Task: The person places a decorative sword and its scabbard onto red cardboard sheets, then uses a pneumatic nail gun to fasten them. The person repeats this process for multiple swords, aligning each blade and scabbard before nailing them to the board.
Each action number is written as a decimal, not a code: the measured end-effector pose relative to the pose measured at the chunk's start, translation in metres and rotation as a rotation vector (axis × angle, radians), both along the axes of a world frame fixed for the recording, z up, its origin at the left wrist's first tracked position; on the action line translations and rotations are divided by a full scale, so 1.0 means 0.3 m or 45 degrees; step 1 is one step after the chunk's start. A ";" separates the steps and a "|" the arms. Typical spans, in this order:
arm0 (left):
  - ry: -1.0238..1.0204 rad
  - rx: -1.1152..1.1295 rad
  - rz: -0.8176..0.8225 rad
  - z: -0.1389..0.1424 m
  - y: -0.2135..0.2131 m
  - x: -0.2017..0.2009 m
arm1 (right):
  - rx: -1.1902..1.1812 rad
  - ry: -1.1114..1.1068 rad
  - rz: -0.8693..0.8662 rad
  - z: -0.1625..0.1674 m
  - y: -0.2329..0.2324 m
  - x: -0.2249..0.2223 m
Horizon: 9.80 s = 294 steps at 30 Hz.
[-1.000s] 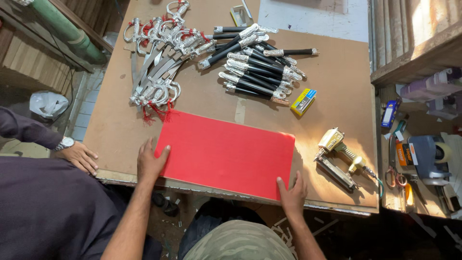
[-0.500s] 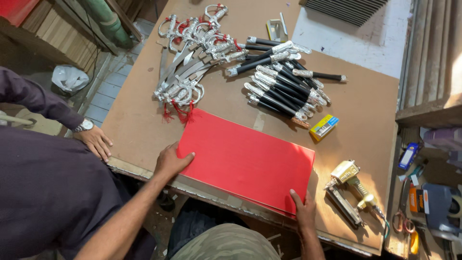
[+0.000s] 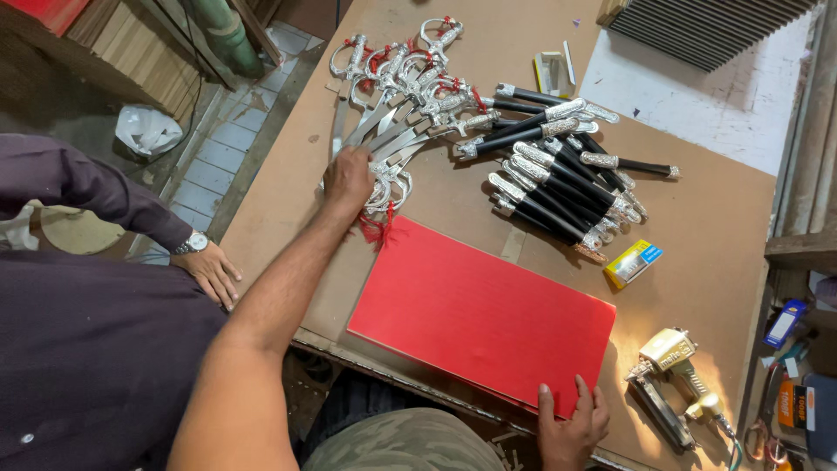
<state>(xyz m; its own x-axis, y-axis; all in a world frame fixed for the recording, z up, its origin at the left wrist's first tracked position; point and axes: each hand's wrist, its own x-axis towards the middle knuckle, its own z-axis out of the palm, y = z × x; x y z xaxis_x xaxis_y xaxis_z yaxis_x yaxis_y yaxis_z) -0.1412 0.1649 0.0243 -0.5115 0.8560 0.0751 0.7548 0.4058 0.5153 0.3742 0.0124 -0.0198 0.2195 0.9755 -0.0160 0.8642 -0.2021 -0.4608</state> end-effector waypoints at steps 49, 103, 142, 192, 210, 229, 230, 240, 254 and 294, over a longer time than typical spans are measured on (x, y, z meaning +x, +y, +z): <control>-0.217 0.030 -0.054 -0.116 -0.722 0.576 | -0.090 0.047 0.021 0.038 0.058 0.264; 0.296 0.359 -0.505 -0.110 -0.938 0.784 | 0.331 0.112 0.641 -0.055 -0.111 0.251; 0.743 0.229 -1.066 -0.203 -0.807 0.987 | 0.360 0.053 0.512 0.078 0.001 0.317; -0.114 -0.460 -1.449 0.380 -0.181 0.878 | -0.091 2.685 -0.612 -0.132 -0.196 -0.286; -0.119 -0.484 -1.475 0.399 -0.183 0.880 | -0.105 2.759 -0.587 -0.110 -0.173 -0.311; -0.159 -0.496 -1.471 0.411 -0.177 0.889 | -0.049 2.827 -0.693 -0.099 -0.182 -0.353; -0.154 -0.497 -1.468 0.412 -0.177 0.887 | -0.047 2.820 -0.698 -0.096 -0.182 -0.355; -0.111 -0.522 -1.453 0.410 -0.179 0.886 | -0.107 2.818 -0.708 -0.071 -0.183 -0.371; -0.133 -0.460 -1.449 0.414 -0.190 0.890 | -0.132 2.824 -0.791 -0.066 -0.198 -0.403; -0.357 -0.032 -1.180 -0.080 -0.509 0.918 | 0.720 1.980 -1.148 -0.064 -0.970 0.639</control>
<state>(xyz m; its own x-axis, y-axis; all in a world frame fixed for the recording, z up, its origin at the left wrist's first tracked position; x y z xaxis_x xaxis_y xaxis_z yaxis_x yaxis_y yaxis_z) 0.1342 0.0120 0.0002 0.3705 0.9284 0.0289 0.6321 -0.2749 0.7245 0.5657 -0.2786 -0.0390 0.7089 0.5522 -0.4388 -0.5971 0.1387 -0.7901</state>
